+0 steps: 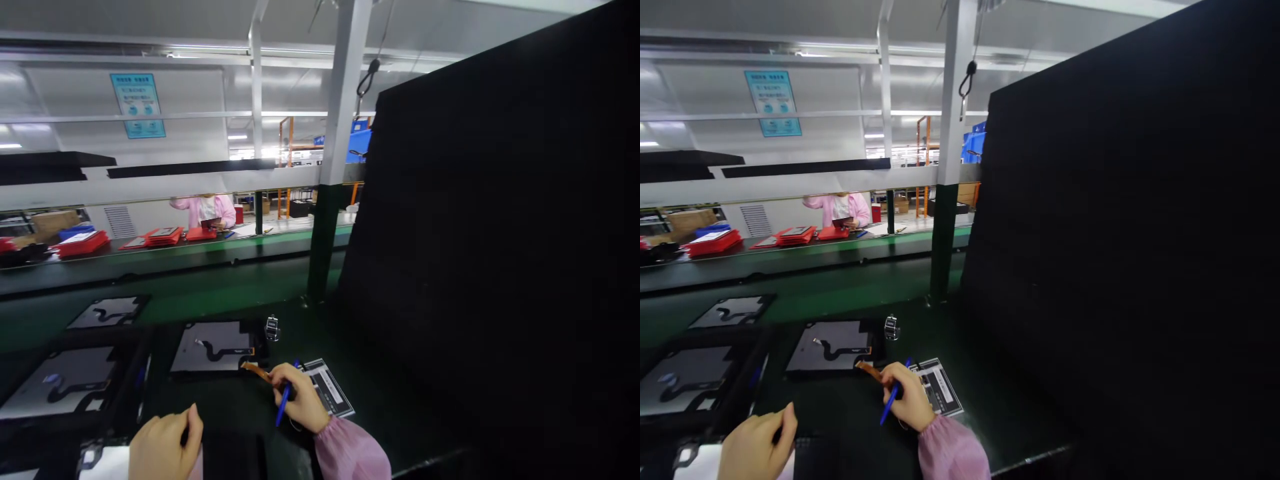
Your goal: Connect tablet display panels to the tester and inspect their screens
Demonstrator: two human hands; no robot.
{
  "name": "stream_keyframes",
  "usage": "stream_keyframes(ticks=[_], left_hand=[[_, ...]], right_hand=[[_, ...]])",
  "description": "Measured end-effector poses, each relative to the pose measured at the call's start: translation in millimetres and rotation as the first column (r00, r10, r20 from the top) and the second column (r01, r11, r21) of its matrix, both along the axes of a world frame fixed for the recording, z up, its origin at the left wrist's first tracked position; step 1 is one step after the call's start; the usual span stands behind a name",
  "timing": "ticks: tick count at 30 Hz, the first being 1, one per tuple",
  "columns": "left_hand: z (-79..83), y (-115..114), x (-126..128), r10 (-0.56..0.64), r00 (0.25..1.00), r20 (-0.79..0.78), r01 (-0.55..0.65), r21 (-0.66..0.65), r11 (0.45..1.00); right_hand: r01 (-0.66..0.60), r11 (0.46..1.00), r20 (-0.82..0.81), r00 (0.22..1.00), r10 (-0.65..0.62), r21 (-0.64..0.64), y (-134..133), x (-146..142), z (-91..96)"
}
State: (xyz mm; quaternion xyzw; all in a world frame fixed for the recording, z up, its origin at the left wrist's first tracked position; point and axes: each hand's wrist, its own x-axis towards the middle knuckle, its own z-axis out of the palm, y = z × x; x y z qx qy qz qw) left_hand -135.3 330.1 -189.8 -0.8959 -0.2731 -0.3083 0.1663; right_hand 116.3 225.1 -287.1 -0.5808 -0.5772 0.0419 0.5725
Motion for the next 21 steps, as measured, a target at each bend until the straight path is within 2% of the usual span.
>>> stream_keyframes(ticks=[1,3,6,10,14,16,18,21], left_hand=[[-3.8,4,7,0.063,0.997,-0.052,-0.067,-0.086,0.994],[-8.8,9,25,0.149,0.974,-0.169,-0.189,-0.253,0.949],[-13.6,15,56,0.137,0.94,-0.312,-0.269,-0.434,0.86],[-29.3,23,86,0.082,0.931,-0.356,-0.267,-0.511,0.817],[-42.4,26,92,0.04,0.937,-0.347,-0.238,-0.553,0.798],[-35.8,26,89,0.014,0.948,-0.318,-0.203,-0.57,0.796],[-20.3,25,79,-0.007,0.963,-0.27,-0.155,-0.572,0.806],[1.7,22,48,-0.026,0.986,-0.166,-0.074,-0.569,0.819]], right_hand=[[0.013,1.0,-0.05,0.999,-0.013,0.012,-3,2,0.3],[0.019,1.0,-0.133,0.991,-0.016,0.021,-7,5,1.1],[-0.01,1.0,-0.218,0.976,0.015,0.024,-10,6,2.6],[-0.059,0.997,-0.276,0.959,0.067,0.039,-11,6,7.0],[-0.115,0.992,-0.28,0.952,0.122,0.043,-11,5,13.8],[-0.155,0.987,-0.26,0.952,0.16,0.042,-8,4,16.7],[-0.193,0.98,-0.24,0.951,0.197,0.039,-3,1,18.9],[-0.233,0.972,-0.201,0.952,0.229,0.003,6,-5,21.3]])
